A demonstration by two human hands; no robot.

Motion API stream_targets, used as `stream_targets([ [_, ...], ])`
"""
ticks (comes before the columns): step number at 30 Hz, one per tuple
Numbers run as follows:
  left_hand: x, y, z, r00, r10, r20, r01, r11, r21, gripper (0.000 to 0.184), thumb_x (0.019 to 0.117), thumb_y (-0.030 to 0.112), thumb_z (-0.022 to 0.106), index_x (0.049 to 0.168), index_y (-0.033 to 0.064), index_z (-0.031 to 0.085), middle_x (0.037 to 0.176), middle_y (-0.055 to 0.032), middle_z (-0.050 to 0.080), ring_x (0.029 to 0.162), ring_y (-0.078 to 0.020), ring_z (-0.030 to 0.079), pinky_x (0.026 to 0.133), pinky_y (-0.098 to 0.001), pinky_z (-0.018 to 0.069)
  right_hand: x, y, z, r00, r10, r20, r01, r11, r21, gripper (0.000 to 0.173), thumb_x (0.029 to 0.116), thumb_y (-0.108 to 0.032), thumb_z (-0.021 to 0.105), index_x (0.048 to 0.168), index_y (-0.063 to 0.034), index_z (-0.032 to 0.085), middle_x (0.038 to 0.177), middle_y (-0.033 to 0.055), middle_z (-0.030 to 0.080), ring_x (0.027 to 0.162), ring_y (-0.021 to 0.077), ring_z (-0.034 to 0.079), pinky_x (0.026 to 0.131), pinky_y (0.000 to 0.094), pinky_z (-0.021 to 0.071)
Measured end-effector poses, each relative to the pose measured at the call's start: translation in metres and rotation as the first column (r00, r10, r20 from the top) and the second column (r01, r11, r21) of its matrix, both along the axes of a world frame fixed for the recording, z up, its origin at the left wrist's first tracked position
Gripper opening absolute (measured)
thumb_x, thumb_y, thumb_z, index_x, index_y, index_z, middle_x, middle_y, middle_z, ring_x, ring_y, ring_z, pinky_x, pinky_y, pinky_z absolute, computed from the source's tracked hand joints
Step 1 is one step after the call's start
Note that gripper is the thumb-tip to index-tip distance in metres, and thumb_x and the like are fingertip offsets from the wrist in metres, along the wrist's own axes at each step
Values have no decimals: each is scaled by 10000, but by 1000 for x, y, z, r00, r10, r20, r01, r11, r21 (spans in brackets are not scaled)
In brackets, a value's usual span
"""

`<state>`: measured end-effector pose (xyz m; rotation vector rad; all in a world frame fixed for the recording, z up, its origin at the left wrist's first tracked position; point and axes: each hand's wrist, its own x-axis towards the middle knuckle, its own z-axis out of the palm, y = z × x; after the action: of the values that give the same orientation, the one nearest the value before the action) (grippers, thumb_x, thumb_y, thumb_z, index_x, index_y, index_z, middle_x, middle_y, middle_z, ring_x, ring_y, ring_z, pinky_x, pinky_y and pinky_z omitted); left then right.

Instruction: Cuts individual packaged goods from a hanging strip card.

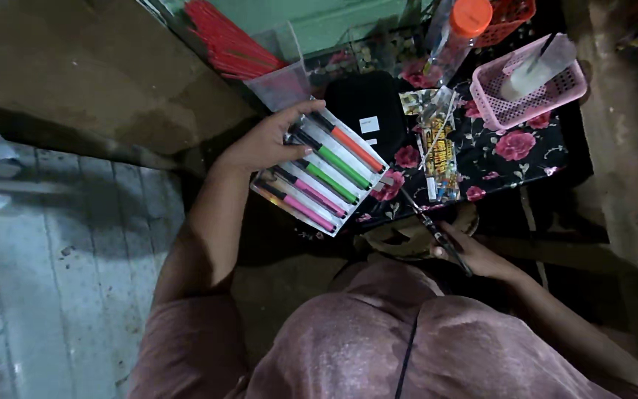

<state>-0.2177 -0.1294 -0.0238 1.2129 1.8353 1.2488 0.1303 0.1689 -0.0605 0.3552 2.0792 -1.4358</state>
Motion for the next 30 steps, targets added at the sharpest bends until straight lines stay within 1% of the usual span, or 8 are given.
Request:
stream_targets([
  [1, -2, 1, 1, 1000, -19, 25, 19, 1000, 3, 723, 886, 37, 672, 1537, 8, 358, 1575, -98, 409, 1397, -75, 434, 1145, -244, 386, -1, -4, 2, 1000, 25, 7, -25, 1000, -18, 884, 896, -672, 592, 1433, 11, 429, 992, 33, 634, 871, 67, 592, 817, 296, 528],
  [8, 2, 17, -1, 986, -96, 134, 96, 995, 5, 703, 871, 4, 656, 1519, 39, 388, 1549, -60, 443, 1374, -81, 464, 1129, -266, 421, -30, -30, 9, 999, 19, -29, -20, 999, -27, 793, 944, -559, 608, 1494, -23, 410, 1078, 126, 656, 932, 181, 619, 865, 410, 530],
  [11, 1, 19, 1, 985, -108, 135, 106, 994, 21, 698, 877, -9, 634, 1525, 33, 377, 1550, -56, 442, 1375, -80, 460, 1133, -264, 414, -25, -28, 7, 1000, -4, -14, 4, 998, -57, 787, 943, -542, 608, 1497, -24, 399, 1094, 119, 649, 943, 161, 617, 874, 382, 529],
  [13, -2, 17, 4, 989, -97, 115, 96, 995, 9, 700, 875, -9, 633, 1524, 24, 374, 1553, -69, 438, 1384, -82, 451, 1143, -261, 400, -15, -22, 5, 1000, -25, 13, 26, 996, -83, 858, 906, -612, 615, 1484, -14, 404, 1105, 102, 645, 959, 134, 618, 887, 350, 530],
  [17, -4, 14, 10, 994, -74, 82, 79, 995, -60, 704, 880, -16, 627, 1533, 53, 373, 1555, -63, 432, 1371, -65, 455, 1128, -248, 404, -2, -20, 1, 1000, 3, 1, -3, 994, -111, 940, 842, -748, 606, 1399, -6, 452, 971, -19, 611, 847, 16, 572, 788, 231, 511],
  [21, -4, 19, 8, 987, -107, 117, 113, 993, -41, 712, 874, -12, 648, 1531, 58, 382, 1558, -54, 431, 1379, -74, 451, 1134, -256, 403, -16, -30, 11, 1000, 14, 6, -14, 994, -112, 838, 916, -597, 615, 1461, 6, 411, 1038, 51, 622, 906, 76, 577, 840, 295, 511],
  [27, 4, 28, 6, 976, -165, 144, 169, 985, -21, 713, 871, -31, 654, 1530, 33, 389, 1558, -56, 445, 1381, -83, 461, 1138, -253, 404, -26, -30, 8, 996, 48, -74, -54, 995, -79, 919, 885, -702, 585, 1487, -33, 400, 1001, 46, 640, 866, 93, 593, 802, 325, 528],
  [30, 5, 30, 5, 973, -179, 148, 182, 983, -5, 714, 874, -33, 651, 1533, 31, 382, 1557, -55, 446, 1380, -81, 463, 1139, -252, 406, -26, -30, 6, 996, 27, -85, -36, 993, -114, 970, 844, -756, 592, 1473, -41, 409, 975, -2, 626, 849, 33, 580, 792, 253, 520],
])
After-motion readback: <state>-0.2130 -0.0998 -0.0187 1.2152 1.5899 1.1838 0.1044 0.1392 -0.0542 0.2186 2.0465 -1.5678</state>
